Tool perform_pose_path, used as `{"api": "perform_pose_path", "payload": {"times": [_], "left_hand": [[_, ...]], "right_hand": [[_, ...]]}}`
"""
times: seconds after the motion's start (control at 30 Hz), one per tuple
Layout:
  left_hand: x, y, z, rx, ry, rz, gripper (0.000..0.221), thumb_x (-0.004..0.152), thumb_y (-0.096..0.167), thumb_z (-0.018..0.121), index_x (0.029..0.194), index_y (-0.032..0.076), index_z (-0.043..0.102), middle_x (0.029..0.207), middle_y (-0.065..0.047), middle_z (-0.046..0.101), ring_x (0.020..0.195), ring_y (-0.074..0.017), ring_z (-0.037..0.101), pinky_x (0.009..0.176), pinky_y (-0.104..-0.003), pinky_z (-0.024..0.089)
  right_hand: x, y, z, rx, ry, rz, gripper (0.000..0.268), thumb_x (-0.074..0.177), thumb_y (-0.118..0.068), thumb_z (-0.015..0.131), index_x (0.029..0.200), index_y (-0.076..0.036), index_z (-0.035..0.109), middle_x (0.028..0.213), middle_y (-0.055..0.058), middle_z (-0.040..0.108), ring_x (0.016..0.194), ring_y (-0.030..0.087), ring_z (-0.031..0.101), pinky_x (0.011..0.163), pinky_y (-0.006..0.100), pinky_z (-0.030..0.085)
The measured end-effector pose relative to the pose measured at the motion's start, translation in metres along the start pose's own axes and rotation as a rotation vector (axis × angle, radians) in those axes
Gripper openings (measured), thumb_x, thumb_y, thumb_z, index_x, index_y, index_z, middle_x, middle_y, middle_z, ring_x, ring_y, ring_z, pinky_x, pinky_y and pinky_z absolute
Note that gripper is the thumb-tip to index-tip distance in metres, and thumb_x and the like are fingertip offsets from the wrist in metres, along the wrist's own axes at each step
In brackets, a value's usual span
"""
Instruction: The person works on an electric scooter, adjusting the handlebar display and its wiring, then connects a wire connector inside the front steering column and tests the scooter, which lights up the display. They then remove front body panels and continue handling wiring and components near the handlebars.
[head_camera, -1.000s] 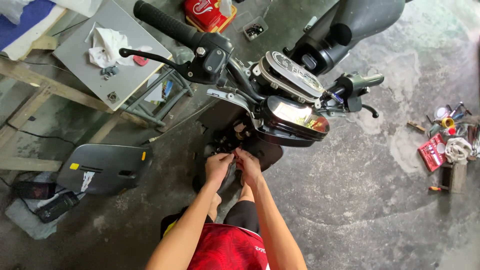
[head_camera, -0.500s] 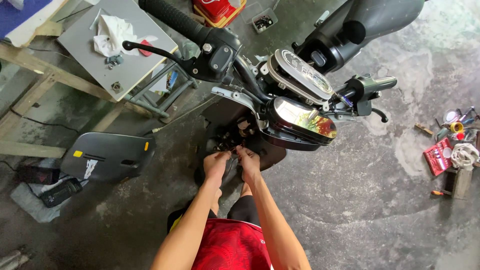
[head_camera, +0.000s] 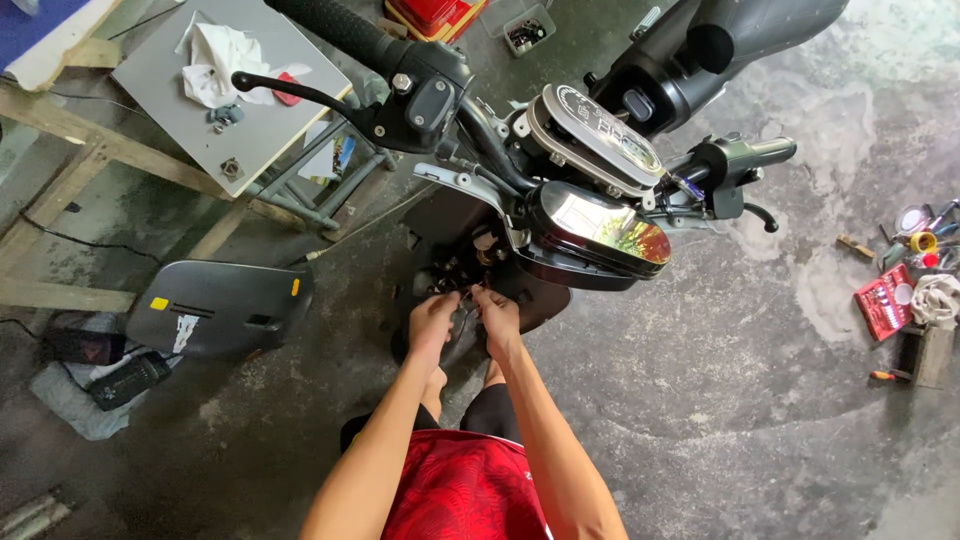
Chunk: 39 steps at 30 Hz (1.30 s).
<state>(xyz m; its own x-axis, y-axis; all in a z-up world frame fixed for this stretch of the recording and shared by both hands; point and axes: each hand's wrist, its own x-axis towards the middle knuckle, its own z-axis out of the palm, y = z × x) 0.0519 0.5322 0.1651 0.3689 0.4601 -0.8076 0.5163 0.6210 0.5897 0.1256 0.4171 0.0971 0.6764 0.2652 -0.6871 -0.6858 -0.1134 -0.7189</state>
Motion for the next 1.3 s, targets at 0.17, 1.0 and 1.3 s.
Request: {"api": "perform_pose_path", "payload": {"times": [0.17,1.0,1.3], "left_hand": [[0.007,-0.008,0.008,0.331,0.03,0.357,0.032,0.087,0.032,0.076,0.097,0.001,0.078,0.084,-0.01,0.079,0.074,-0.017,0.071,0.068,-0.033,0.053],[-0.037,0.042,-0.024,0.703,-0.269,0.57,0.025,0.09,0.024,0.064,0.103,0.007,0.078,0.094,-0.012,0.079,0.09,-0.0254,0.077,0.079,-0.036,0.057],[-0.228,0.312,0.098,0.673,-0.505,1.104,0.018,0.092,0.018,0.066,0.093,0.002,0.074,0.091,-0.01,0.076,0.081,-0.0215,0.075,0.074,-0.035,0.057]], "right_hand": [[-0.011,-0.013,0.0,-0.022,0.02,0.04,0.026,0.094,-0.03,0.073,0.078,-0.009,0.074,0.073,-0.006,0.061,0.067,0.006,0.048,0.061,0.026,0.037],[-0.193,-0.283,-0.155,-0.544,0.066,-0.392,0.027,0.098,-0.024,0.069,0.092,0.001,0.079,0.084,0.006,0.075,0.073,0.014,0.061,0.066,0.032,0.05],[-0.11,-0.387,-0.125,-0.956,0.164,-1.092,0.036,0.086,-0.018,0.082,0.119,-0.007,0.072,0.122,0.012,0.067,0.108,0.027,0.064,0.093,0.038,0.052]]}}
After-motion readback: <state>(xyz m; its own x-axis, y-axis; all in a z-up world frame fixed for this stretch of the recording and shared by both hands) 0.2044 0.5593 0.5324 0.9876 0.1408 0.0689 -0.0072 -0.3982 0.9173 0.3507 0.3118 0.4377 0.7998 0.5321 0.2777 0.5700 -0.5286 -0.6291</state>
